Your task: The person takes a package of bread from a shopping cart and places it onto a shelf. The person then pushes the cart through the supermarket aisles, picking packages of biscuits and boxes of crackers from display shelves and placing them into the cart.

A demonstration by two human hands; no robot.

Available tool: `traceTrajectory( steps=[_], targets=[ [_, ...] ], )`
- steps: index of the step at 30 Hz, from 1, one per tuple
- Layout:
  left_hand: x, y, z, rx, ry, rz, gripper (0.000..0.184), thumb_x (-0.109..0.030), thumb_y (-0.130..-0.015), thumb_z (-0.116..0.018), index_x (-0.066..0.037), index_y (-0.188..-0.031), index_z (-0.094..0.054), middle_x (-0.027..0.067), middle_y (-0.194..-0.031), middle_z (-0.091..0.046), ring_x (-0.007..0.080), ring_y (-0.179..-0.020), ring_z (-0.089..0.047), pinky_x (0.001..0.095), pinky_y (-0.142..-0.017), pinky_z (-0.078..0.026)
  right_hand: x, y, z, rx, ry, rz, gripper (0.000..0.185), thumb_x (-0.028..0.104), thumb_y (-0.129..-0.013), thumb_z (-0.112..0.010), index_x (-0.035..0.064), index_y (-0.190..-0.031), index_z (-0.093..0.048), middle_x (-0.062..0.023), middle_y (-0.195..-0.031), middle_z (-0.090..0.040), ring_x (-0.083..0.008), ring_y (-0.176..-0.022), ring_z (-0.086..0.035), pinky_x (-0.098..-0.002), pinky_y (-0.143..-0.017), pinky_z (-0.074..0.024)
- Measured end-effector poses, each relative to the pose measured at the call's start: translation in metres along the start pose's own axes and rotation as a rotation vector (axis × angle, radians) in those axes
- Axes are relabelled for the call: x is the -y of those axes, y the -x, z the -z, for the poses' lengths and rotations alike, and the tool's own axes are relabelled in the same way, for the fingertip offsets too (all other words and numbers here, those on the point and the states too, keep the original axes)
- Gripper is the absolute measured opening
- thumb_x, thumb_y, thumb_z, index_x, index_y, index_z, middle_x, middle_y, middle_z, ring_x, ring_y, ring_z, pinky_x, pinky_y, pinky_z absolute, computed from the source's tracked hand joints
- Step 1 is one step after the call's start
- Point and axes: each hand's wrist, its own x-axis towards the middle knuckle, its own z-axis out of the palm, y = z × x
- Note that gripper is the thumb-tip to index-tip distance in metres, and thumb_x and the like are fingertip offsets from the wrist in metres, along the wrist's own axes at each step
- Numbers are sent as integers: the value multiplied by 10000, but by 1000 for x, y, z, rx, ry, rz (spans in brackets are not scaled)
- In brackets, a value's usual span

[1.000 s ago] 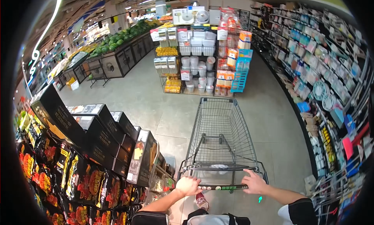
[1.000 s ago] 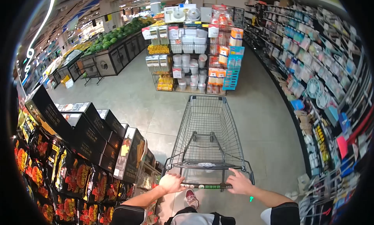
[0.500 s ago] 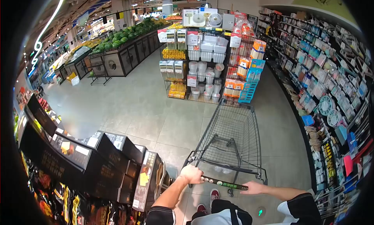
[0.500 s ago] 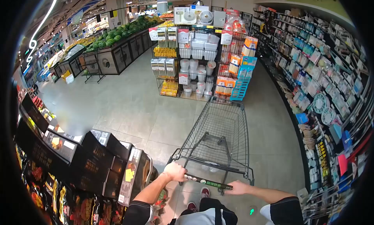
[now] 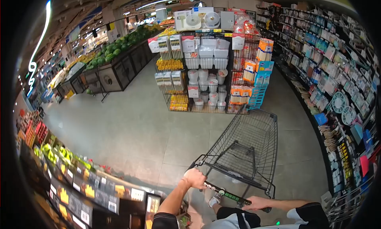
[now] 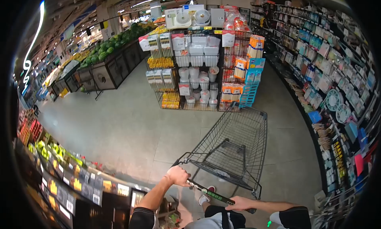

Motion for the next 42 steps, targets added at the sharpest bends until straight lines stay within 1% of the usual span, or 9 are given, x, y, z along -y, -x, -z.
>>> traceTrajectory(
  steps=[3,9,22,28,34,35,38,41,42],
  targets=[
    [42,-33,16,37,-11,-31,603,-721,-885,-576,-146,-862,-755,133,-740,-738,368,-744,-740,485,-690,-583,8,-27,24,-54,79,-22,494,536,-953,-734,81,-856,-565,30,-601,-515,-84,-503,-489,-292,-473,-386],
    [121,-100,45,119,-73,-96,598,-732,-871,-582,-159,-858,-752,118,-753,-744,354,-760,-743,481,-695,-581,52,-68,57,-98,-107,92,337,390,-1018,-690,80,-909,-619,29,-613,-522,-66,-493,-484,-275,-464,-383],
    [220,-232,88,199,-194,-230,572,-746,-849,-609,-197,-887,-766,94,-797,-765,333,-773,-756,473,-721,-591,90,-129,136,-406,-37,174,361,398,-966,-717,38,-963,-681,-60,-665,-662,-146,-538,-627,-329,-502,-497],
    [263,-285,90,-91,-124,-448,555,-719,-781,-707,-168,-711,-719,42,-621,-696,286,-598,-717,432,-555,-555,110,-149,157,-540,-30,224,364,378,-939,-732,19,-980,-680,-89,-665,-639,-190,-525,-635,-373,-463,-506],
    [304,-347,93,-246,-86,-628,548,-661,-736,-782,-145,-615,-643,79,-533,-643,300,-490,-671,433,-471,-520,157,-154,178,-739,61,122,360,356,-885,-731,7,-974,-710,-213,-811,-710,-316,-738,-694,-466,-689,-543],
    [305,-351,103,-221,-81,-636,490,-583,-741,-804,-137,-621,-639,103,-563,-656,328,-526,-678,454,-497,-512,180,-140,179,-717,-3,36,381,371,-866,-722,4,-968,-716,-249,-884,-716,-371,-839,-699,-497,-782,-533],
    [322,-370,108,-153,-163,-619,472,-571,-744,-799,-136,-639,-651,102,-587,-670,353,-566,-685,493,-564,-529,166,-184,176,-956,118,-6,364,372,-839,-726,24,-946,-731,-242,-896,-721,-437,-866,-689,-532,-783,-534],
    [334,-385,129,94,-172,-602,303,-437,-854,-680,-144,-921,-720,183,-799,-741,417,-765,-733,531,-684,-580,187,-200,173,-1082,184,-117,368,391,-811,-729,53,-955,-753,-219,-898,-732,-434,-886,-696,-535,-786,-542],
    [342,-391,129,92,-172,-635,323,-456,-862,-679,-139,-916,-716,186,-795,-740,423,-766,-732,534,-687,-581,195,-207,170,-1116,164,-169,371,398,-805,-727,60,-953,-759,-210,-898,-736,-427,-887,-701,-532,-785,-547]
  ],
)
